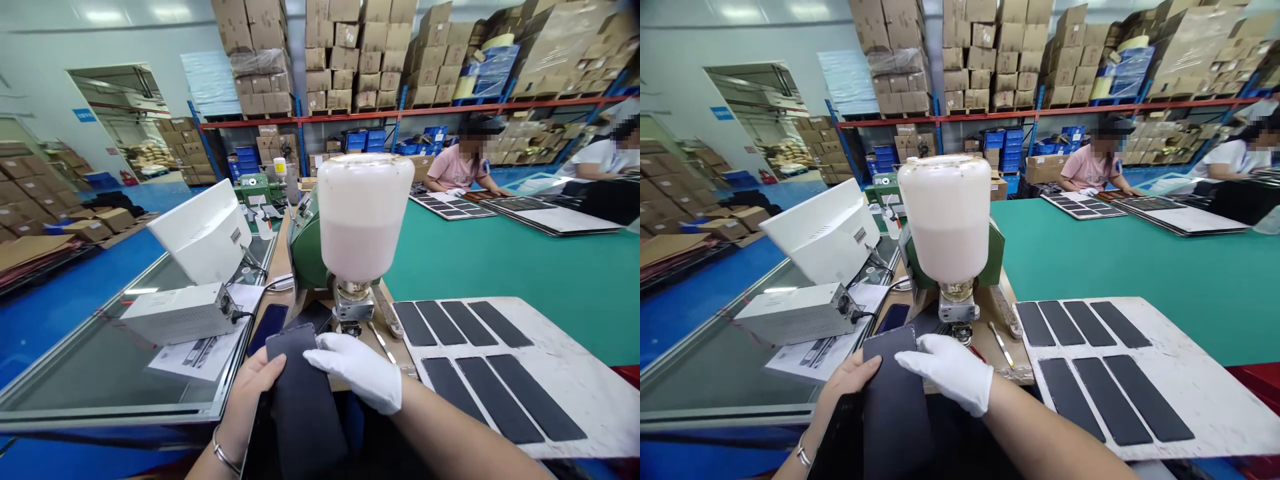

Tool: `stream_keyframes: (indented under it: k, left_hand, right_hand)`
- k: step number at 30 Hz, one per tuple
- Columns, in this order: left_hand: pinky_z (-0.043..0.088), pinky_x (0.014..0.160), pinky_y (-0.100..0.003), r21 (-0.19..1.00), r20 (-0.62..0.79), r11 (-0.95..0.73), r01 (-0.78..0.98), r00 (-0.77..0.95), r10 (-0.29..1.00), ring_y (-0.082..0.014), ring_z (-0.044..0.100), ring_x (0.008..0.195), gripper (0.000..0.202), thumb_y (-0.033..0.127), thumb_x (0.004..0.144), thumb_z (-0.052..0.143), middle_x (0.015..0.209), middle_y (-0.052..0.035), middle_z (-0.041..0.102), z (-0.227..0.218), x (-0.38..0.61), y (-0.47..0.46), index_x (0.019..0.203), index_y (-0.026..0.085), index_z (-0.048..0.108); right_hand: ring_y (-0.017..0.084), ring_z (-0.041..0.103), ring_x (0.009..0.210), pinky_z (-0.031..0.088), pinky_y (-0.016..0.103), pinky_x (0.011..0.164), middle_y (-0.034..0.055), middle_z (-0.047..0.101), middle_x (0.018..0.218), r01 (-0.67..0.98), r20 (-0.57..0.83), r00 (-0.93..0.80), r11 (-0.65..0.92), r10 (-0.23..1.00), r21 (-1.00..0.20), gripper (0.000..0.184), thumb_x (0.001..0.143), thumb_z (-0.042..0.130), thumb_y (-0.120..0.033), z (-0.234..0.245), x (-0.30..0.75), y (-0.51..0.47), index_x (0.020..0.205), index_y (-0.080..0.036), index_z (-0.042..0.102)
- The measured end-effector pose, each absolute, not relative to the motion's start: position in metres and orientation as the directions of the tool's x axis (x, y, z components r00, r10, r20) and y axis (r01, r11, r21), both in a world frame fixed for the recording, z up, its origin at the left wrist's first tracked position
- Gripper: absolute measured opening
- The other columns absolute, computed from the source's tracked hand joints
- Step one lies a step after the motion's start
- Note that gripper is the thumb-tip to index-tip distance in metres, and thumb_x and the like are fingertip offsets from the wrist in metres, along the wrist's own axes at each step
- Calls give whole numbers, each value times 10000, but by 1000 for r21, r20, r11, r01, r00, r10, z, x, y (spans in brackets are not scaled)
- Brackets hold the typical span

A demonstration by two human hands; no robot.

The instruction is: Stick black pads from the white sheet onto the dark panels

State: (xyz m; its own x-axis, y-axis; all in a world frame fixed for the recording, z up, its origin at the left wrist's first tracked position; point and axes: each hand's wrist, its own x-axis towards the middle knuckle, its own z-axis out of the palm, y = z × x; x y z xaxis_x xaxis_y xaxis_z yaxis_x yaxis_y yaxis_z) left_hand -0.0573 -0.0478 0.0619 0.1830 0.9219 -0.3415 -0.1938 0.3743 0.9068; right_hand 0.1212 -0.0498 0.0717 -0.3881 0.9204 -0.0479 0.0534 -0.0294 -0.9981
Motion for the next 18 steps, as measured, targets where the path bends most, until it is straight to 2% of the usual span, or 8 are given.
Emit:
stream_keyframes:
  k: [3,6,9,11,13,15,18]
  left_hand:
    - [479,600,-260,935,-282,335,-113,334,899,-177,617,622,290,342,652,715,653,-43,680,56,-53,-53,846,127,696]
    - [470,639,-281,949,-282,313,30,526,803,-206,616,703,266,353,686,676,705,-57,686,46,-40,-54,796,113,706]
    - [455,648,-265,948,-312,258,189,724,616,-195,602,731,204,264,637,697,772,-32,690,32,-24,-54,794,133,705]
    - [437,613,-240,935,-350,246,256,774,528,-167,591,693,197,187,608,686,763,-10,681,24,-12,-53,799,141,698]
    - [416,572,-222,924,-374,295,245,747,550,-141,578,636,171,155,612,653,717,-4,665,21,2,-48,779,129,679]
    - [393,525,-202,926,-344,352,138,696,631,-111,551,558,148,182,644,630,637,3,634,24,18,-40,776,119,655]
    - [277,382,-171,932,-274,362,-18,621,735,-57,411,354,182,305,682,617,420,56,480,36,43,-27,646,132,573]
  right_hand:
    - [146,563,675,443,245,591,-8,603,709,146,-149,-372,-101,916,-984,239,644,703,-325,75,131,-49,788,-165,597]
    - [99,501,558,365,200,493,-40,550,612,260,-240,-258,-172,936,-950,211,584,707,-201,69,148,-57,729,-152,563]
    - [89,499,556,370,197,506,-39,550,622,189,-231,-124,-205,965,-960,186,600,686,-176,54,176,-70,707,-151,536]
    - [100,519,568,397,213,525,-33,563,642,89,-224,-11,-222,975,-971,187,632,678,-209,45,198,-78,727,-158,524]
    - [141,579,647,455,255,595,-4,614,714,-42,-221,38,-220,974,-975,194,672,661,-257,41,220,-87,794,-164,543]
    - [198,620,787,491,315,716,40,661,831,-132,-210,21,-206,977,-970,234,688,652,-289,42,239,-94,872,-164,579]
    - [238,631,881,504,361,790,67,682,931,-140,-209,22,-204,978,-969,266,720,614,-332,48,259,-100,952,-202,623]
